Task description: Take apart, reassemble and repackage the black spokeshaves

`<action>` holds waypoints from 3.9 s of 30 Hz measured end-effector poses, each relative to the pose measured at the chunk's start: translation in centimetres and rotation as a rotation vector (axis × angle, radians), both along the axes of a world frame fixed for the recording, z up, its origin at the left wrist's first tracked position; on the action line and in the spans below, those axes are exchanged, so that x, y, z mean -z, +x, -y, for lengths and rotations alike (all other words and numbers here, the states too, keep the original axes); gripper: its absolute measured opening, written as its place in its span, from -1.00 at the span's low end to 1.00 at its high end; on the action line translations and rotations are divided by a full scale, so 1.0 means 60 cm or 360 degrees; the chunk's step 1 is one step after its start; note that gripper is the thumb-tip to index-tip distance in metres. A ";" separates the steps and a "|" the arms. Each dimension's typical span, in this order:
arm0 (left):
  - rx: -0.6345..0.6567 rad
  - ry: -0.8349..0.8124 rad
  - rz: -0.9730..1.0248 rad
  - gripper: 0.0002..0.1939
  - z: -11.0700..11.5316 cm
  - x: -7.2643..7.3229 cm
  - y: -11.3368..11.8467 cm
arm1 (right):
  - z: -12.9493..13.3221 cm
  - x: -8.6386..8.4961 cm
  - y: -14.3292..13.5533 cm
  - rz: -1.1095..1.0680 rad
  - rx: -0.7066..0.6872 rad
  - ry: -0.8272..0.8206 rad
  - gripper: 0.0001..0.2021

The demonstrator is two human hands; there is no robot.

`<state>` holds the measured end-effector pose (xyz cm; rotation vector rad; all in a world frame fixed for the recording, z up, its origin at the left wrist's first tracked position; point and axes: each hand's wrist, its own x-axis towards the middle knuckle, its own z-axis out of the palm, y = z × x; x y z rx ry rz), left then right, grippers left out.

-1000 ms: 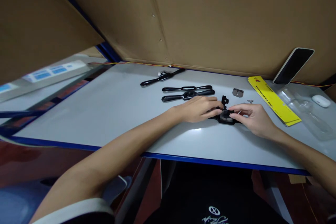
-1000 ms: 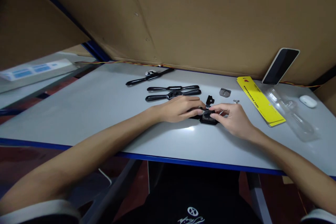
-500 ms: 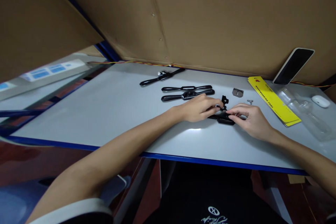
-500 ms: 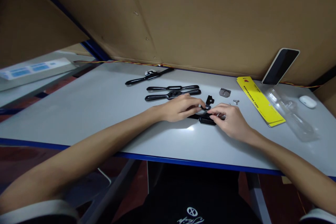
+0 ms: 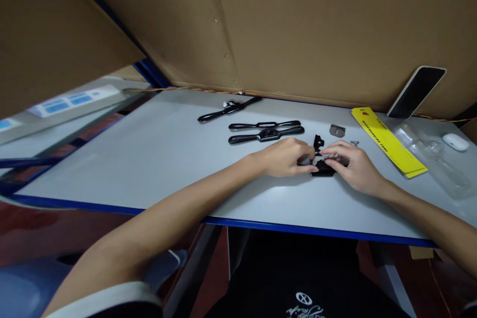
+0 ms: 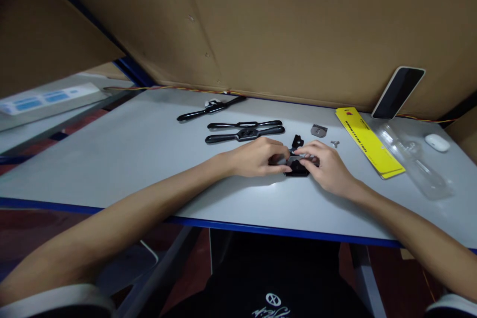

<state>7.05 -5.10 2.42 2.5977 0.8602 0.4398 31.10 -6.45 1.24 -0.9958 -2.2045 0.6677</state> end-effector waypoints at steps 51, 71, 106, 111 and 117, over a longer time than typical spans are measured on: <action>-0.0173 0.0063 -0.0186 -0.63 0.014 0.007 0.014 | -0.063 -0.041 0.117 0.1115 -0.0098 0.0329 -0.78; -0.0160 0.0078 -0.0222 -0.57 0.014 0.009 0.011 | -0.052 -0.036 0.103 0.1042 -0.0088 0.0335 -0.77; -0.0176 0.0068 -0.0219 -0.59 0.014 0.008 0.013 | 0.005 -0.030 0.034 0.0338 -0.0118 0.0714 -0.91; -0.0164 0.0078 -0.0217 -0.58 0.014 0.007 0.013 | 0.008 -0.021 0.026 0.0343 -0.0262 0.0599 -0.84; -0.0169 0.0089 -0.0208 -0.59 0.013 0.011 0.013 | 0.007 -0.014 0.014 0.0397 -0.0372 0.0730 -0.81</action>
